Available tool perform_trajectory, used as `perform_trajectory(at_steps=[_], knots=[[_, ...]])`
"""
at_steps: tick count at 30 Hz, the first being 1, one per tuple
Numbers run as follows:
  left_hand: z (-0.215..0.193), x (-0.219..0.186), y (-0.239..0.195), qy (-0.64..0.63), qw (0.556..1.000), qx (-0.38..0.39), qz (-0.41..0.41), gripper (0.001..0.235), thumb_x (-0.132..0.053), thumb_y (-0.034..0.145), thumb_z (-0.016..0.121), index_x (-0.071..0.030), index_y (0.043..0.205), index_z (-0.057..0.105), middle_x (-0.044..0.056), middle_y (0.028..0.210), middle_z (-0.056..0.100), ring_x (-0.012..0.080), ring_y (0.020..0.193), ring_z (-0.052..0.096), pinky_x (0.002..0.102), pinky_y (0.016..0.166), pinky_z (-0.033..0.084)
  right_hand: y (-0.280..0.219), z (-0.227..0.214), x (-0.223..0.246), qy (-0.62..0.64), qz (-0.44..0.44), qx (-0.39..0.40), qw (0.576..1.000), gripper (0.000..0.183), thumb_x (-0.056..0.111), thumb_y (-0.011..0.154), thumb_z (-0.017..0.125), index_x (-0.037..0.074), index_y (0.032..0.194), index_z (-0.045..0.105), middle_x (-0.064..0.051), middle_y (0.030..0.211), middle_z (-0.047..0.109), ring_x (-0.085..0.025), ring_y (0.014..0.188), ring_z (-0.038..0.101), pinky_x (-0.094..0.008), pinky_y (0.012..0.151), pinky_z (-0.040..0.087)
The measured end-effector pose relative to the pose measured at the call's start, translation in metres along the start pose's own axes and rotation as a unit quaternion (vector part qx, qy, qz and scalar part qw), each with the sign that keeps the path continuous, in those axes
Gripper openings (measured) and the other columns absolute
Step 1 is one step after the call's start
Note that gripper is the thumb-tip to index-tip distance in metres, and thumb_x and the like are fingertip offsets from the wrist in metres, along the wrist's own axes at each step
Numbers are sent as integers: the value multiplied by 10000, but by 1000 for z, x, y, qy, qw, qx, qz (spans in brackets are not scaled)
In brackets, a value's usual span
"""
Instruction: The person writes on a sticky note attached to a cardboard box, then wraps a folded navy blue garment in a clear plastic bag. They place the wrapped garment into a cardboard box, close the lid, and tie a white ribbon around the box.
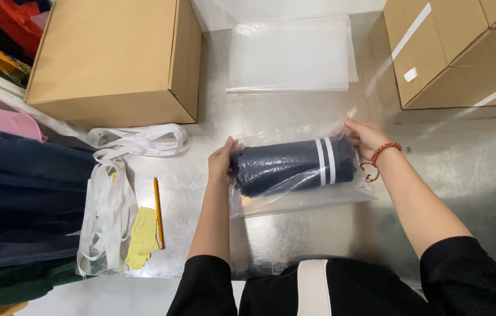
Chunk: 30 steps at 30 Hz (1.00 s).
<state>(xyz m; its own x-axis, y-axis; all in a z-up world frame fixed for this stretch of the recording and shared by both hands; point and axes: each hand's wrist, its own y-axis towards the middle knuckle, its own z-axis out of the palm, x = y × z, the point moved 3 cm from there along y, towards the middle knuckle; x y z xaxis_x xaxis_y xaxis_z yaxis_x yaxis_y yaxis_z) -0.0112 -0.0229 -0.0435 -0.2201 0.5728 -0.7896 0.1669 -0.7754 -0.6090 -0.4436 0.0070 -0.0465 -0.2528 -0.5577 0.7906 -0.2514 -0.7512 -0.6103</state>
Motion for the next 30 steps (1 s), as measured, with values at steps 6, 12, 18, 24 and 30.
perform_trajectory(at_steps=[6, 12, 18, 24, 30], knots=[[-2, -9, 3, 23, 999, -31, 27, 302, -307, 928, 854, -112, 1155, 811, 89, 1042, 816, 189, 785, 739, 261, 572, 553, -35, -2, 24, 18, -4, -27, 999, 247, 543, 1073, 625, 357, 1225, 680, 125, 1195, 738, -105, 925, 662, -333, 824, 492], [35, -51, -82, 304, 832, -173, 430, 457, -217, 1006, 755, -48, 1419, 658, 242, 1407, 659, 443, 1318, 612, 552, 1150, 447, -65, 13, 30, -205, -355, -168, 896, 477, 337, 1086, 735, 119, 1495, 622, -180, 1475, 622, -380, 1404, 537, -533, 1163, 406], [85, -17, -157, 477, 619, -11, 624, 432, -374, 1030, 677, -118, 1378, 683, 134, 1416, 662, 314, 1363, 597, 513, 1172, 382, -158, 113, 20, -476, -522, -101, 701, 511, 522, 1075, 580, 202, 1471, 631, -77, 1595, 564, -307, 1545, 419, -594, 1252, 262], [80, 17, -129, 485, 596, -53, 638, 550, -550, 1089, 528, -155, 1457, 634, 145, 1474, 620, 354, 1446, 516, 536, 1231, 297, -132, 116, -15, -596, -524, -183, 580, 507, 659, 1025, 490, 349, 1396, 645, 112, 1421, 679, -154, 1392, 568, -643, 1288, 187], [81, 18, -125, 477, 599, -66, 640, 640, -652, 1047, 506, -181, 1458, 641, 134, 1468, 626, 386, 1461, 499, 609, 1237, 260, -122, 115, -26, -624, -502, -198, 564, 520, 683, 1022, 468, 374, 1401, 643, 101, 1465, 652, -207, 1435, 548, -681, 1269, 234]])
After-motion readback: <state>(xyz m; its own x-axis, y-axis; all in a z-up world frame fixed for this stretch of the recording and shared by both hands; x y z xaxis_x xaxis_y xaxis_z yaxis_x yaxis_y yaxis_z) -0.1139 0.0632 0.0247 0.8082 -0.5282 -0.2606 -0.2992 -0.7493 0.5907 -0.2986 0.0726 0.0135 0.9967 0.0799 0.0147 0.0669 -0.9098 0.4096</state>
